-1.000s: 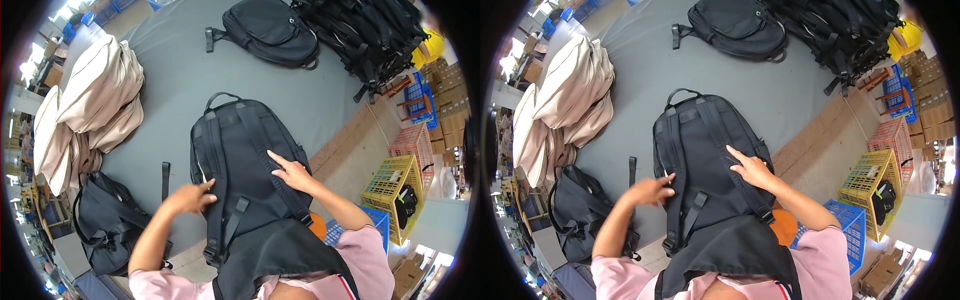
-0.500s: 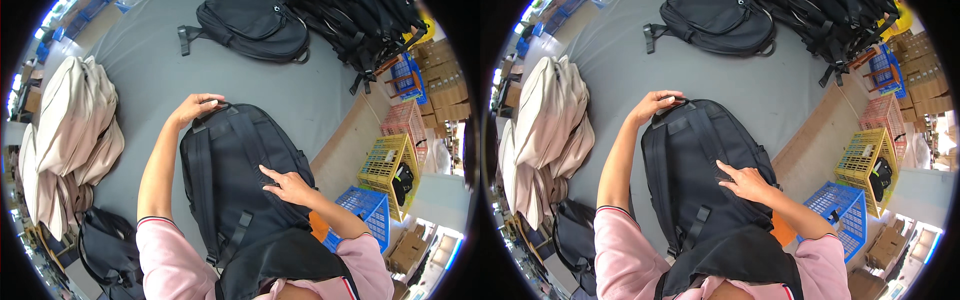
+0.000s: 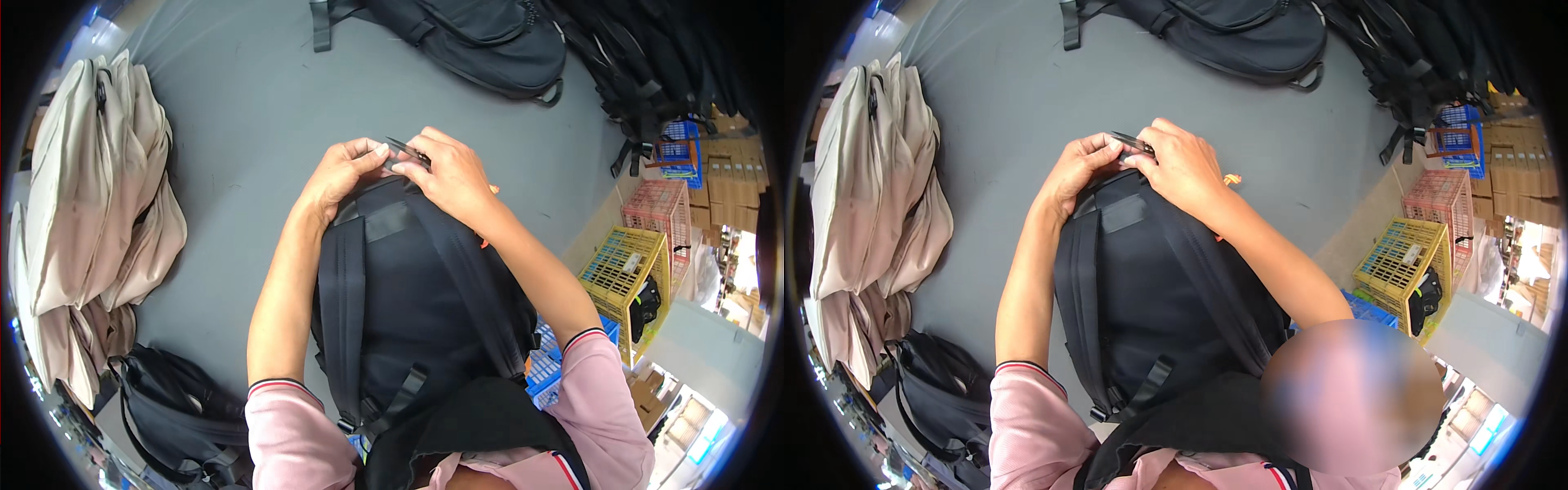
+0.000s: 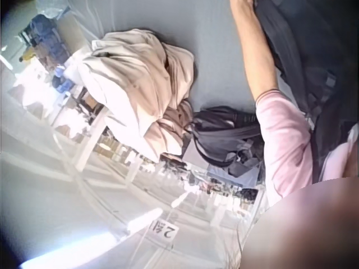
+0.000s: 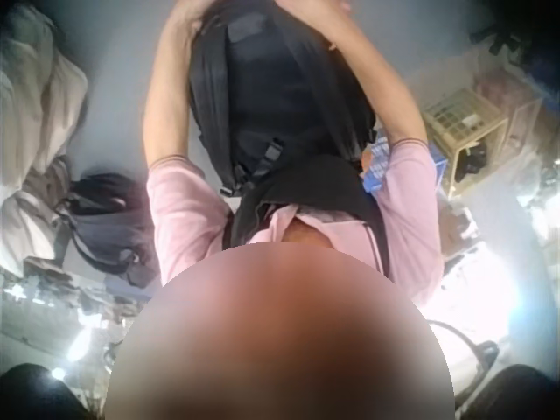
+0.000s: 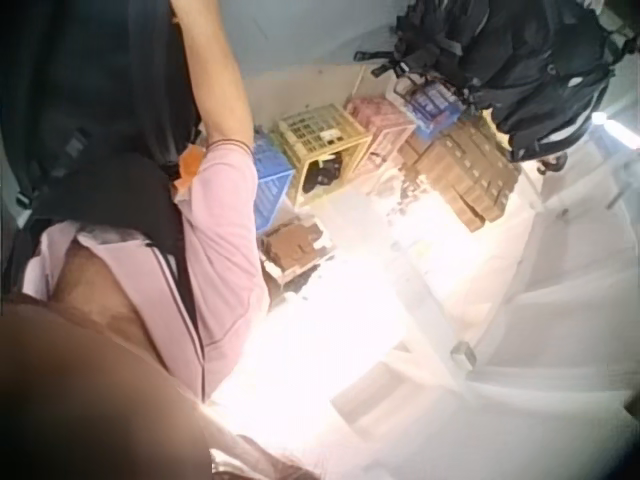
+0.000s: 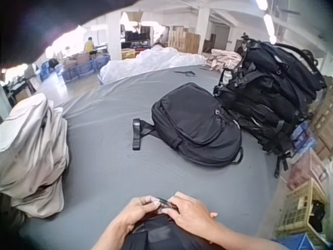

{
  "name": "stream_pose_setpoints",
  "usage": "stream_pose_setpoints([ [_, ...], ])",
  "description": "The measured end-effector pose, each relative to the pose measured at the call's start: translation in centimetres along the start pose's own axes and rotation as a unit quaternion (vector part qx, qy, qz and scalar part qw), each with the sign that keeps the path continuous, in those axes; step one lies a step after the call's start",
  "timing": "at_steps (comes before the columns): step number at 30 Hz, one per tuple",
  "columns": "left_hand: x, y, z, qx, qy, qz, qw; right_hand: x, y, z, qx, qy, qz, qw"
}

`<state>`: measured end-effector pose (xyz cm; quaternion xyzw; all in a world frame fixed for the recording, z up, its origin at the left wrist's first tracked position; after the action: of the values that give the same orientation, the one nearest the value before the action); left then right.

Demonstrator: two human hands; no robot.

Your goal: The person is inspecting and trimming excess threads from backpacks using small snipping tools.

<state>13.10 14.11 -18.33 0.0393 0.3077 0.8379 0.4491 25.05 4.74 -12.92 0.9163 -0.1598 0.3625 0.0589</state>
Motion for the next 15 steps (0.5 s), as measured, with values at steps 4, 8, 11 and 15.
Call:
stream_pose_setpoints([
  [4, 0.8, -0.1, -0.6, -0.003, 0.015, 0.014, 1.000, -1.8, -0.9, 0.8, 0.020, -0.025, -0.007, 0.999],
  [8, 1.0, -0.4, -0.9, 0.005, 0.032, 0.005, 0.999, -2.6, -1.1, 3.5, -0.076, -0.177, 0.014, 0.981],
  [11, 0.9, -0.5, -1.0, 0.012, 0.043, 0.008, 0.999, -2.6, -1.2, 4.4, -0.133, -0.234, 0.025, 0.963],
  [15, 1.2, -0.8, -1.3, 0.006, 0.040, 0.021, 0.999, -1.5, -0.9, 1.6, -0.007, -0.103, 0.016, 0.994],
])
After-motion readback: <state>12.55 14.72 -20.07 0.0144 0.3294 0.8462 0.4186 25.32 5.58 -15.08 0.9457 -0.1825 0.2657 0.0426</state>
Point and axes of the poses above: each hand's wrist, its own y-axis away from the middle knuckle, its own x-axis out of the back of the hand, z = x × y, the point moved 4 cm from there along -y, towards the middle knuckle, and after that the axes turned 5 degrees about -y, right-handed, at the moved point
